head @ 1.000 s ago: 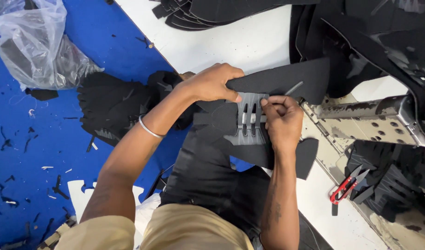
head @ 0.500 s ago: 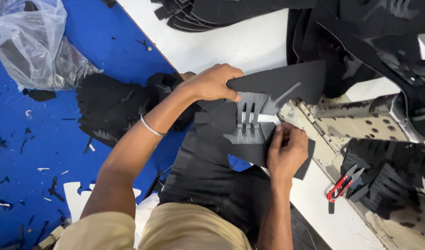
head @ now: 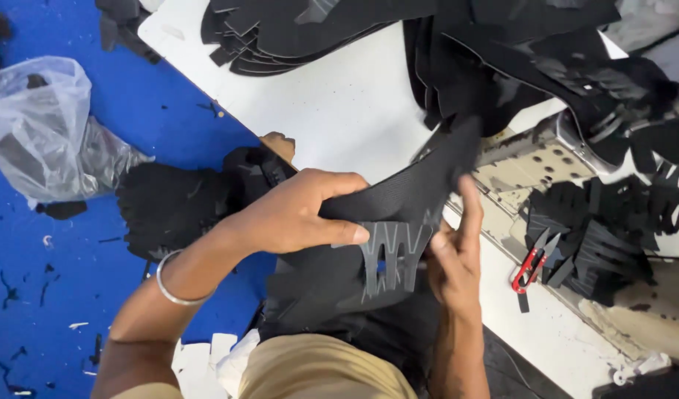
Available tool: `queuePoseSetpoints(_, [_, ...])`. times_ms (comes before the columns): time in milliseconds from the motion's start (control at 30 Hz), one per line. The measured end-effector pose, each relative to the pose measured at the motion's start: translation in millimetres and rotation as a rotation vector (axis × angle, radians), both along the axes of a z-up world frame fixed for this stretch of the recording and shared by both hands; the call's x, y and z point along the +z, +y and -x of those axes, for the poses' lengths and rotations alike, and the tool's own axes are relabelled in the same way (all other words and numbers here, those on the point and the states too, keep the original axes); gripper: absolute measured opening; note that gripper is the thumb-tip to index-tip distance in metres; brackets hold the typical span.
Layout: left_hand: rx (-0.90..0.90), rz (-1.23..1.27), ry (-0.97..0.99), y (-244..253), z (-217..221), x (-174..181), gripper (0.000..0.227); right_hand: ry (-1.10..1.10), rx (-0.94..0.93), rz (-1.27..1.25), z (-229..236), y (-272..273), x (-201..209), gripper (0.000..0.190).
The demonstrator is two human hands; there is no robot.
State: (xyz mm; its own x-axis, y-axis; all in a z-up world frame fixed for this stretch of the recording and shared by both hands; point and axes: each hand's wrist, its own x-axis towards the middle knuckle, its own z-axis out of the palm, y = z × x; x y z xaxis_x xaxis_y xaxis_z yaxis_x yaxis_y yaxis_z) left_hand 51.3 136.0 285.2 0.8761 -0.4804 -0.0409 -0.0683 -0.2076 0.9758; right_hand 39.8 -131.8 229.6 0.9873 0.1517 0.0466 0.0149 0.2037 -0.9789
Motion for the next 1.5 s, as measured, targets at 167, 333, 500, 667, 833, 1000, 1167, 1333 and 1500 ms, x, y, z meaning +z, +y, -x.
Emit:
queuePoseSetpoints(167, [0.017, 0.066, 0.003, -13.4, 14.5, -0.3, 0.036, -0.023, -0.011, 0.070, 36.7, -26.9, 0.1, 0.036])
queuePoseSetpoints(333, [-0.039, 0.086, 0.071, -36.8, 15.0, 4.4, 0.030, -0.016, -0.109, 0.205, 58.5, -44.6, 18.1, 0.034])
queuePoseSetpoints(500, [-0.080, 0.039, 0.079, -51.9, 13.8, 16.0, 0.031, -0.006, -0.152, 0.233, 71.4, -55.4, 21.5, 0.035])
queuePoseSetpoints(667, [-0.093, -0.090, 0.077, -57.1, 14.2, 23.5, 0.036, 0.006, -0.250, 0.307, 77.7, -54.7, 15.7, 0.046])
queuePoseSetpoints(833, [-0.122, 0.094, 0.079, -65.3, 20.7, 7.2, 0.035, 0.076, -0.303, 0.257, 78.7, -54.2, 14.9, 0.047])
queuePoseSetpoints(1000, [-0.094, -0.006, 0.072, -74.1, 18.3, -1.9, 0.047, 0.095, -0.259, 0.237, 76.3, -52.9, 9.2, 0.047])
queuePoseSetpoints(1167, [-0.029, -0.342, -0.219, -99.6, 0.4, 4.0, 0.059, 0.111, -0.287, 0.299, 66.3, -50.7, 7.5, 0.048])
queuePoseSetpoints(1333, [-0.192, -0.347, 0.028, -109.5, -25.5, 25.1, 0.066, 0.117, -0.363, 0.266, 61.7, -59.8, 0.6, 0.048])
queuePoseSetpoints(1500, [-0.197, 0.058, -0.414, -117.4, -58.5, 2.8, 0.019, 0.067, -0.494, 0.290, 45.5, -59.1, 15.7, 0.049])
